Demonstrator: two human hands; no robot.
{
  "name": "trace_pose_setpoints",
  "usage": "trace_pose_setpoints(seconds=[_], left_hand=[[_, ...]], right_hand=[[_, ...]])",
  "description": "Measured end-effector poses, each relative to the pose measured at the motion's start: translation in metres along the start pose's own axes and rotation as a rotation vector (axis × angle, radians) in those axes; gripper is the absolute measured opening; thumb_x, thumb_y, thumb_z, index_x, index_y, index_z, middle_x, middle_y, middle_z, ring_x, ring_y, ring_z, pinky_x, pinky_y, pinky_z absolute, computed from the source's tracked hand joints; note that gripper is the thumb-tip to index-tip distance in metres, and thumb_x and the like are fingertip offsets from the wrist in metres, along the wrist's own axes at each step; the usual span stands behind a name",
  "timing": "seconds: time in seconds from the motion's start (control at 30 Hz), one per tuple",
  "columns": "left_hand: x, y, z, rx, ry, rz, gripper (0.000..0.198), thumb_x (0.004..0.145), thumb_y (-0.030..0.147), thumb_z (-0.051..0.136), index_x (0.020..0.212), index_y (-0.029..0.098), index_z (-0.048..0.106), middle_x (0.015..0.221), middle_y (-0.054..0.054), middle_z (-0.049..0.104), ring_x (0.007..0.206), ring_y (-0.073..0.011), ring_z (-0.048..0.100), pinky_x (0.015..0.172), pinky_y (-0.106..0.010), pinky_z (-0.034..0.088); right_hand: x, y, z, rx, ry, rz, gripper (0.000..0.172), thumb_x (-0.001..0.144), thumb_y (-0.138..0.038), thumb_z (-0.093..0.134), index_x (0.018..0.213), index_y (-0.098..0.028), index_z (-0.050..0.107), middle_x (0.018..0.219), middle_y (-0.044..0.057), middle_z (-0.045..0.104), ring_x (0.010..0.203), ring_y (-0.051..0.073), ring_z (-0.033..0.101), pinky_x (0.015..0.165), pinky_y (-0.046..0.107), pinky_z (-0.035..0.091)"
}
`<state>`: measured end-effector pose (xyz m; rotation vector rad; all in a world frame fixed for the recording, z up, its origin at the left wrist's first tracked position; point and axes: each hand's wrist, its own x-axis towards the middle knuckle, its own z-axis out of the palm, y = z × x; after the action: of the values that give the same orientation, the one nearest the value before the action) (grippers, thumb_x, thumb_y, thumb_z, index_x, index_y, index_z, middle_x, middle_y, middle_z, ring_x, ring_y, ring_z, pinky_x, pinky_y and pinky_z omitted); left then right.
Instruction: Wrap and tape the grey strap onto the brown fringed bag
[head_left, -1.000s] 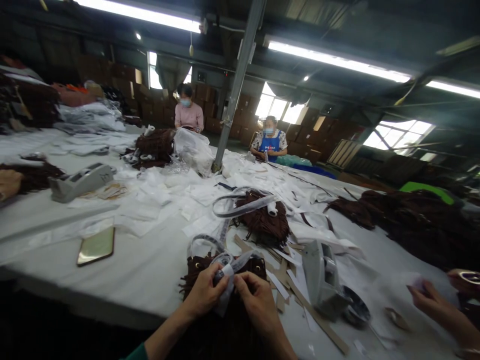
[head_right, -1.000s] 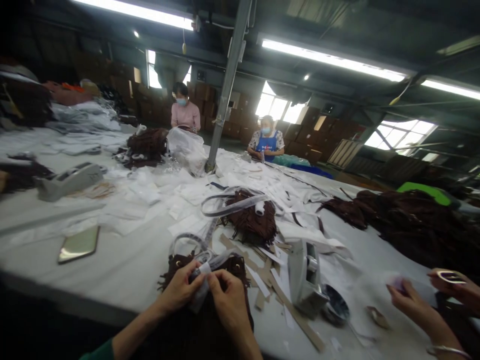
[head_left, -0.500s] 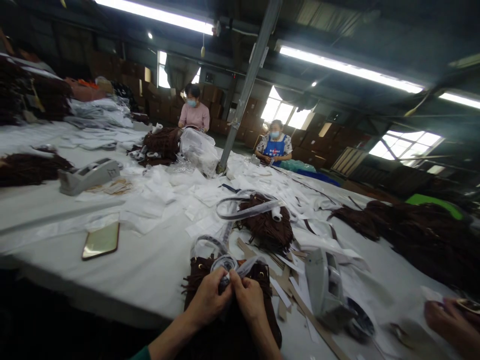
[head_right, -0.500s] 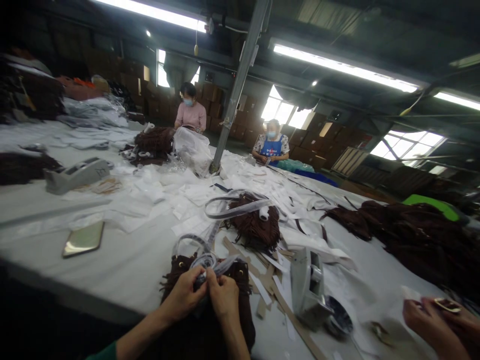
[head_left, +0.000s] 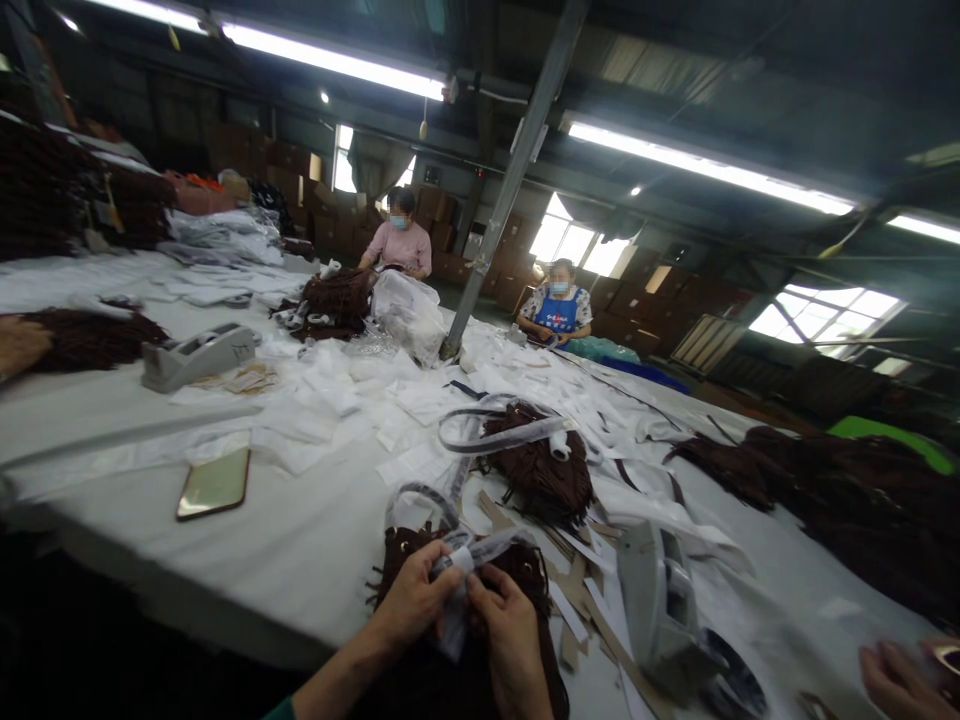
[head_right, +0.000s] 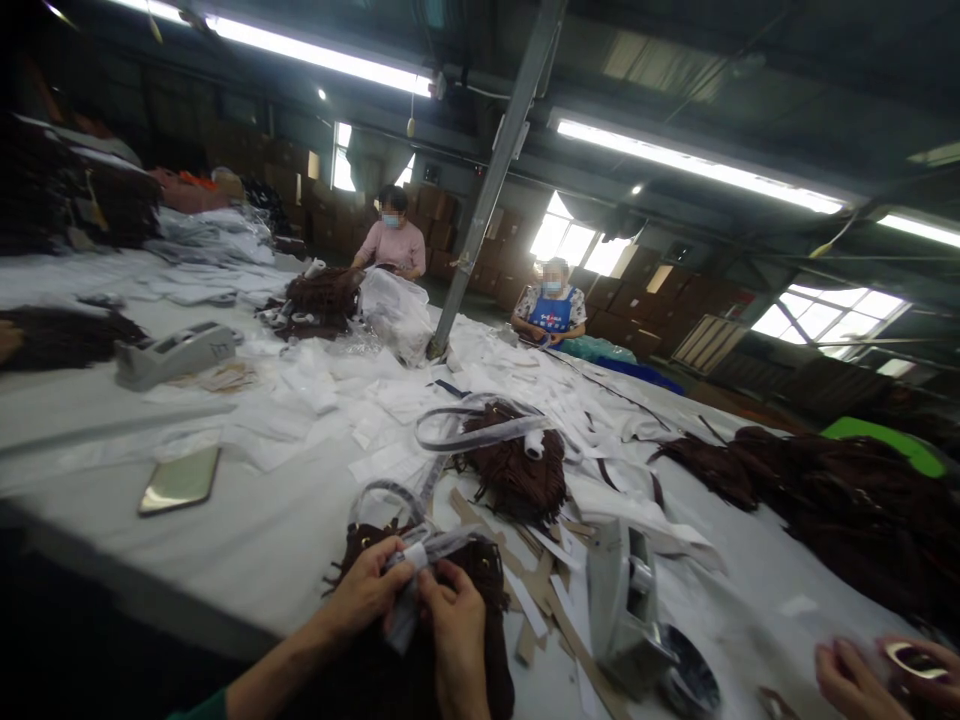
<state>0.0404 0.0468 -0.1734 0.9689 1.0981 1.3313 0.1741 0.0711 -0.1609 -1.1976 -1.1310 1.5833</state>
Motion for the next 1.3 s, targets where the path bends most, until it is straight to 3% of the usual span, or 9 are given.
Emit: trace_pose_setpoints(seconds=[0.17, 0.3, 0.43, 0.6, 0.77, 0.97, 1.1, 1.2, 1.3], left_hand=[[-0.004, 0.042, 0.008, -0.044, -0.136, -0.018, 0.029, 0.080, 0.046, 0.057, 0.088, 0.019, 0.049, 0.052, 0.011, 0.042, 0.026, -0.0045, 0.035, 0.026, -0.017, 0.032], [-0.003, 0.067, 0.012, -0.093, -0.146, -0.062, 0.026, 0.078, 0.042, 0.060, 0.085, 0.020, 0.049, 0.054, 0.011, 0.042, 0.026, -0.0028, 0.030, 0.024, -0.015, 0.029], [-0.002, 0.063, 0.006, -0.194, -0.083, -0.170, 0.027, 0.077, 0.044, 0.058, 0.080, 0.021, 0.044, 0.054, 0.011, 0.042, 0.026, -0.0012, 0.024, 0.023, -0.014, 0.023], [-0.007, 0.054, 0.007, -0.055, -0.155, -0.124, 0.028, 0.081, 0.044, 0.057, 0.088, 0.020, 0.046, 0.053, 0.011, 0.041, 0.028, -0.0026, 0.028, 0.027, -0.015, 0.025], [-0.020, 0.058, 0.018, 0.120, -0.040, 0.023, 0.020, 0.082, 0.033, 0.059, 0.087, 0.019, 0.045, 0.055, 0.010, 0.044, 0.037, -0.0024, 0.036, 0.037, -0.013, 0.030], [-0.032, 0.054, 0.023, 0.021, -0.121, -0.196, 0.032, 0.085, 0.043, 0.049, 0.105, 0.022, 0.036, 0.053, 0.012, 0.043, 0.024, -0.0035, 0.026, 0.025, -0.015, 0.023], [-0.025, 0.055, 0.018, -0.045, -0.150, -0.119, 0.060, 0.080, 0.036, 0.057, 0.126, 0.026, 0.021, 0.087, 0.002, 0.057, 0.032, -0.0042, 0.044, 0.031, -0.019, 0.037], [-0.017, 0.053, 0.006, 0.045, 0.058, 0.060, 0.071, 0.078, 0.029, 0.060, 0.135, 0.029, 0.017, 0.111, -0.005, 0.052, 0.056, -0.0066, 0.057, 0.054, -0.024, 0.050], [-0.015, 0.044, -0.008, 0.207, 0.208, 0.107, 0.053, 0.081, 0.027, 0.056, 0.129, 0.021, 0.035, 0.107, -0.006, 0.054, 0.075, -0.0122, 0.059, 0.071, -0.027, 0.050]], right_hand=[[0.003, -0.011, 0.007, -0.215, 0.106, -0.165, 0.059, 0.062, -0.054, 0.076, 0.102, -0.017, 0.053, 0.048, -0.006, 0.055, 0.042, 0.013, 0.047, 0.041, 0.021, 0.032], [0.000, -0.019, 0.002, -0.359, 0.141, -0.314, 0.043, 0.072, -0.056, 0.068, 0.091, -0.020, 0.055, 0.049, -0.006, 0.052, 0.041, 0.012, 0.044, 0.039, 0.021, 0.030], [-0.007, -0.032, -0.018, -0.672, 0.151, -0.616, 0.030, 0.083, -0.047, 0.061, 0.096, -0.020, 0.060, 0.057, -0.003, 0.059, 0.047, 0.015, 0.054, 0.047, 0.025, 0.042], [-0.010, -0.060, -0.031, -1.114, 0.017, -1.253, 0.028, 0.092, -0.028, 0.051, 0.118, -0.022, 0.059, 0.111, 0.009, 0.066, 0.099, 0.025, 0.061, 0.084, 0.037, 0.048], [-0.008, -0.066, -0.019, -1.261, -0.147, -1.438, 0.034, 0.094, -0.015, 0.045, 0.127, -0.020, 0.054, 0.110, 0.008, 0.067, 0.103, 0.022, 0.058, 0.090, 0.039, 0.039], [-0.001, -0.036, -0.011, -1.191, -0.080, -1.407, 0.029, 0.095, -0.018, 0.042, 0.119, -0.018, 0.058, 0.087, 0.007, 0.065, 0.085, 0.022, 0.056, 0.086, 0.041, 0.039], [0.015, -0.027, -0.023, -1.111, 0.021, -1.250, 0.025, 0.090, -0.020, 0.045, 0.108, -0.019, 0.062, 0.082, 0.007, 0.064, 0.078, 0.023, 0.054, 0.076, 0.039, 0.041], [0.038, -0.041, -0.045, -0.812, 0.251, -0.852, 0.026, 0.076, -0.019, 0.055, 0.101, -0.020, 0.064, 0.087, 0.006, 0.066, 0.083, 0.025, 0.057, 0.076, 0.037, 0.043], [0.067, -0.067, -0.074, -0.294, 0.485, -0.326, 0.021, 0.063, -0.015, 0.061, 0.083, -0.021, 0.064, 0.074, 0.000, 0.064, 0.076, 0.021, 0.058, 0.071, 0.031, 0.045]])
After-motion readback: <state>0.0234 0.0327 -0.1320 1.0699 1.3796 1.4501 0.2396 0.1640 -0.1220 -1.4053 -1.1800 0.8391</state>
